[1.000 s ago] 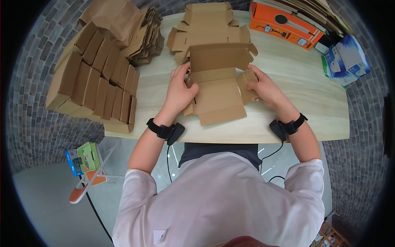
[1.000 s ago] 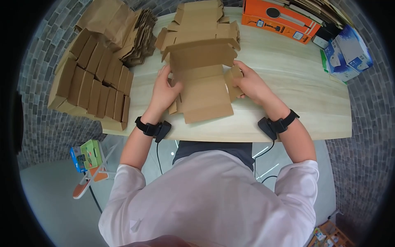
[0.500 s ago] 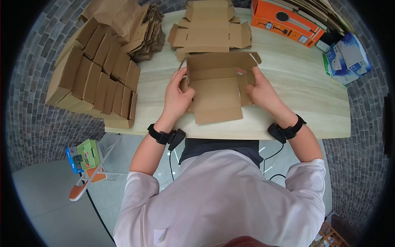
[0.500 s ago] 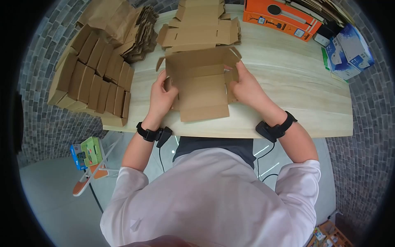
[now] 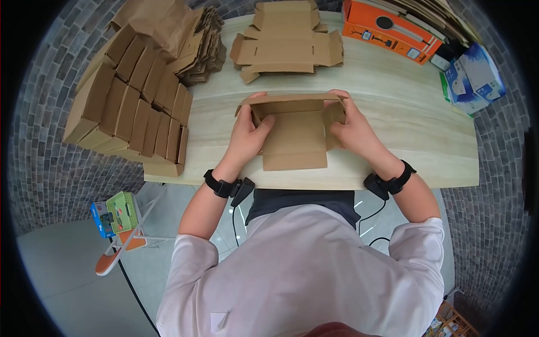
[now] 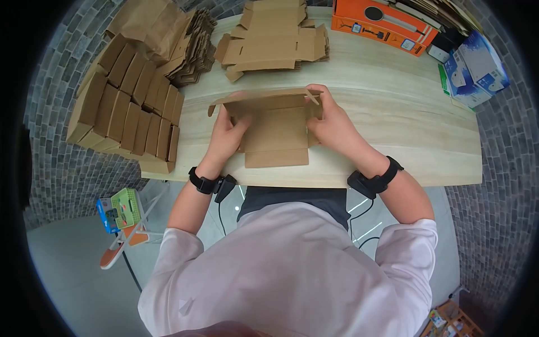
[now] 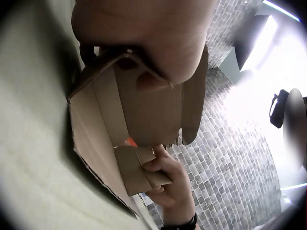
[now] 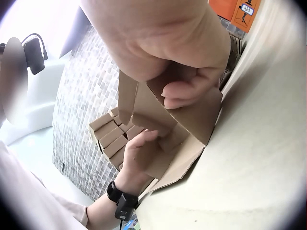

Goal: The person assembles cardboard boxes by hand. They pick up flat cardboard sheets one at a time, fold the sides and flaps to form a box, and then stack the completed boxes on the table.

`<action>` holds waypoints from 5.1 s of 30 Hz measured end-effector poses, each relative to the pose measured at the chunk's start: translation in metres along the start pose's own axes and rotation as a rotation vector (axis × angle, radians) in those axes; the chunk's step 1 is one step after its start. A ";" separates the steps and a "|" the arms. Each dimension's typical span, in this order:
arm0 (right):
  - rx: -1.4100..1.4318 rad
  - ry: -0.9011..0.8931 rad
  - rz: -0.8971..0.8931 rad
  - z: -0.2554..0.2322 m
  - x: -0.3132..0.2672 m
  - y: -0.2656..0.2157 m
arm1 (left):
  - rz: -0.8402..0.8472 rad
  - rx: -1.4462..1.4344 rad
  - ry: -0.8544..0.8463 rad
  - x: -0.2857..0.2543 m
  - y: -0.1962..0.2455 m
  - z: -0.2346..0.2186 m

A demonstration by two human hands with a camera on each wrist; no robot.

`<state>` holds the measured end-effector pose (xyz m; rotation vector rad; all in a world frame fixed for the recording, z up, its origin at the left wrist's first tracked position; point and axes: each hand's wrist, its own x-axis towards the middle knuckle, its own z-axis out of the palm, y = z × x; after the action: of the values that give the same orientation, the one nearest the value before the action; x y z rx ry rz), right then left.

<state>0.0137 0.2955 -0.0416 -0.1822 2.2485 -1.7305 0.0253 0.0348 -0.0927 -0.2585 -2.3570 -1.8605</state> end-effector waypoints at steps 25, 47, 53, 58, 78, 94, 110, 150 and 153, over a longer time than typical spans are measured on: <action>0.081 0.096 -0.011 -0.001 0.020 0.014 | -0.234 -0.592 0.032 -0.007 0.008 -0.001; -0.029 -0.087 -0.120 0.000 0.000 0.036 | -0.110 0.147 0.032 -0.010 0.007 0.016; -0.050 -0.075 -0.003 -0.002 -0.008 0.024 | -0.218 0.203 -0.031 -0.016 0.014 0.015; -0.206 -0.156 -0.196 -0.002 -0.019 0.016 | -0.086 0.076 0.111 -0.022 -0.011 0.016; -0.317 -0.123 -0.390 0.003 -0.025 0.032 | 0.309 0.408 -0.248 -0.027 0.007 -0.004; -0.276 -0.485 -0.356 -0.013 -0.024 0.031 | 0.312 0.400 -0.444 -0.028 0.013 -0.024; 0.164 -0.538 -0.178 -0.013 -0.021 0.042 | 0.204 0.418 -0.292 -0.039 0.003 -0.029; -0.261 -0.031 0.044 -0.022 -0.078 0.027 | 0.188 0.361 -0.023 -0.060 0.016 -0.011; -0.173 -0.038 0.083 -0.020 -0.080 0.027 | 0.144 0.332 -0.003 -0.062 0.015 -0.006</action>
<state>0.0853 0.3438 -0.0502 -0.1549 2.3424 -1.4796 0.0892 0.0287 -0.0901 -0.3813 -2.5233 -1.3815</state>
